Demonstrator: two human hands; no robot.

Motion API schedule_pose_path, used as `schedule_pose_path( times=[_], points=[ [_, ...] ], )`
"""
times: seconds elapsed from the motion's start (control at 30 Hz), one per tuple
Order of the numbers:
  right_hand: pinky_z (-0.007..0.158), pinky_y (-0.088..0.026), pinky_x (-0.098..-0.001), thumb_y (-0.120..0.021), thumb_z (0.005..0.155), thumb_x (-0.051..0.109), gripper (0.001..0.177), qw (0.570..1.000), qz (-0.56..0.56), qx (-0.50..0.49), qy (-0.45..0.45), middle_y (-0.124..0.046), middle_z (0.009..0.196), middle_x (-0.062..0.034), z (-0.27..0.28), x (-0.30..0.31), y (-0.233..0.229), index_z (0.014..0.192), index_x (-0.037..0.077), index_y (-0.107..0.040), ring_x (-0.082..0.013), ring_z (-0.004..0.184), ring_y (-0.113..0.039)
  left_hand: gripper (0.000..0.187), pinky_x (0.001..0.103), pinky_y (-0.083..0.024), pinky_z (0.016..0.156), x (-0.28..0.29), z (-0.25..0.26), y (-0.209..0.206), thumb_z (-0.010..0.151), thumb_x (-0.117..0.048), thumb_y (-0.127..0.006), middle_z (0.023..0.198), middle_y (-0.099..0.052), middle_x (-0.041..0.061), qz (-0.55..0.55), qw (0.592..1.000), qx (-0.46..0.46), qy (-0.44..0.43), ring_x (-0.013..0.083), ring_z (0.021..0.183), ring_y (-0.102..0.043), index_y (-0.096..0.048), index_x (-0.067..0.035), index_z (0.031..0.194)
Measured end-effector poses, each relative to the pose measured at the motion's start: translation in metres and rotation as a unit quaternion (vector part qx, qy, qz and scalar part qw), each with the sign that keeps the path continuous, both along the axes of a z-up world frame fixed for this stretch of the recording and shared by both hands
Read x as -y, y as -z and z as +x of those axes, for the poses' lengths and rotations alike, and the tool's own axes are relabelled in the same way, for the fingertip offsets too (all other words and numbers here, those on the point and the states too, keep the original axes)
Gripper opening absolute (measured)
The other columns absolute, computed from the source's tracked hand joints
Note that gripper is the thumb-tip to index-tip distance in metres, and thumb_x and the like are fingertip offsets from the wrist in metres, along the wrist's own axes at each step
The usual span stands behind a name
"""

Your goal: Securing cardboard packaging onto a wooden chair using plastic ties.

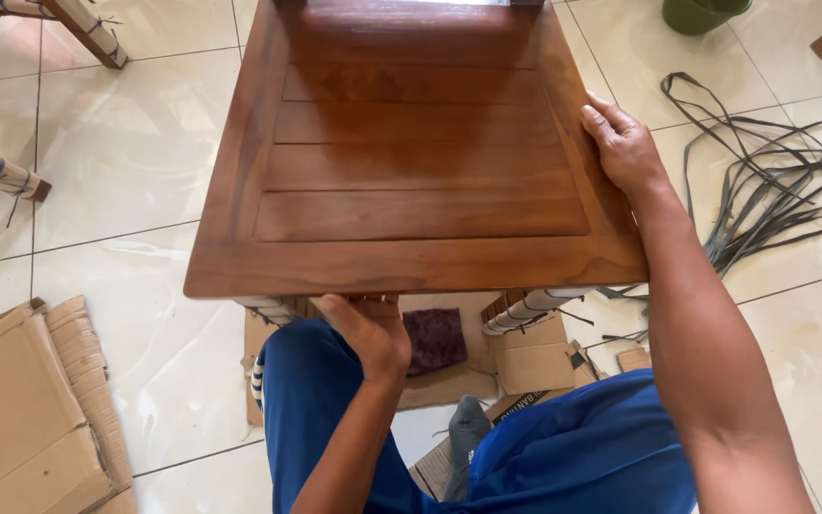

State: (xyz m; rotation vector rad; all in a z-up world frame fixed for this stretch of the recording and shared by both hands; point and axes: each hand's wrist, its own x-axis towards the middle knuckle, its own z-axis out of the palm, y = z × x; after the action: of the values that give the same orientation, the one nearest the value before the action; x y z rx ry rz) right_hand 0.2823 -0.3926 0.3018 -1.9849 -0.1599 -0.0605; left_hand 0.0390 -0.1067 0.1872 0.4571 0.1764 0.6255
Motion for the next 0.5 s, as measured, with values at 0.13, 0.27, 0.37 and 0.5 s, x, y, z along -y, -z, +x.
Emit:
schedule_pose_path(
  times=[0.13, 0.27, 0.37, 0.5],
  points=[
    [0.095, -0.051, -0.0267, -0.065, 0.107, 0.036, 0.041, 0.995, -0.073, 0.067, 0.016, -0.075, 0.119, -0.0101, -0.007, 0.002, 0.003, 0.133, 0.005, -0.068, -0.0124, 0.108, -0.065, 0.068, 0.045, -0.05, 0.108, -0.006, -0.007, 0.015, 0.098, -0.063, -0.051, 0.141, -0.06, 0.0, 0.029, 0.999, -0.01, 0.009, 0.0189, 0.127, -0.06, -0.045, -0.02, 0.15],
    [0.077, -0.05, -0.0283, -0.066, 0.107, 0.042, 0.04, 0.983, -0.147, 0.067, 0.09, -0.074, 0.092, -0.0144, -0.017, 0.001, -0.002, 0.117, 0.004, -0.075, -0.0112, 0.083, -0.064, 0.063, 0.047, -0.057, 0.1, -0.015, -0.01, 0.047, 0.105, -0.058, -0.049, 0.132, -0.063, 0.007, 0.167, 0.985, -0.036, 0.01, 0.0228, 0.115, -0.066, -0.047, -0.01, 0.146],
    [0.071, -0.047, -0.0308, -0.066, 0.111, 0.042, 0.042, 0.983, -0.132, 0.063, 0.106, -0.065, 0.084, -0.019, -0.019, 0.019, 0.019, 0.111, 0.001, -0.076, -0.0117, 0.076, -0.055, 0.05, 0.042, -0.059, 0.091, -0.007, -0.023, 0.07, 0.11, -0.049, -0.049, 0.118, -0.067, 0.008, 0.261, 0.958, -0.113, 0.038, 0.0222, 0.104, -0.07, -0.054, -0.006, 0.135],
    [0.075, -0.052, -0.0226, -0.065, 0.111, 0.036, 0.036, 0.986, -0.021, 0.146, 0.071, -0.077, 0.093, -0.0026, -0.014, 0.052, 0.061, 0.111, 0.002, -0.076, -0.0038, 0.084, -0.067, 0.032, 0.036, -0.049, 0.068, 0.013, -0.029, 0.091, 0.107, -0.031, -0.061, 0.085, -0.065, 0.01, 0.41, 0.868, -0.22, 0.175, 0.02, 0.077, -0.059, -0.069, 0.0, 0.106]
  ],
)
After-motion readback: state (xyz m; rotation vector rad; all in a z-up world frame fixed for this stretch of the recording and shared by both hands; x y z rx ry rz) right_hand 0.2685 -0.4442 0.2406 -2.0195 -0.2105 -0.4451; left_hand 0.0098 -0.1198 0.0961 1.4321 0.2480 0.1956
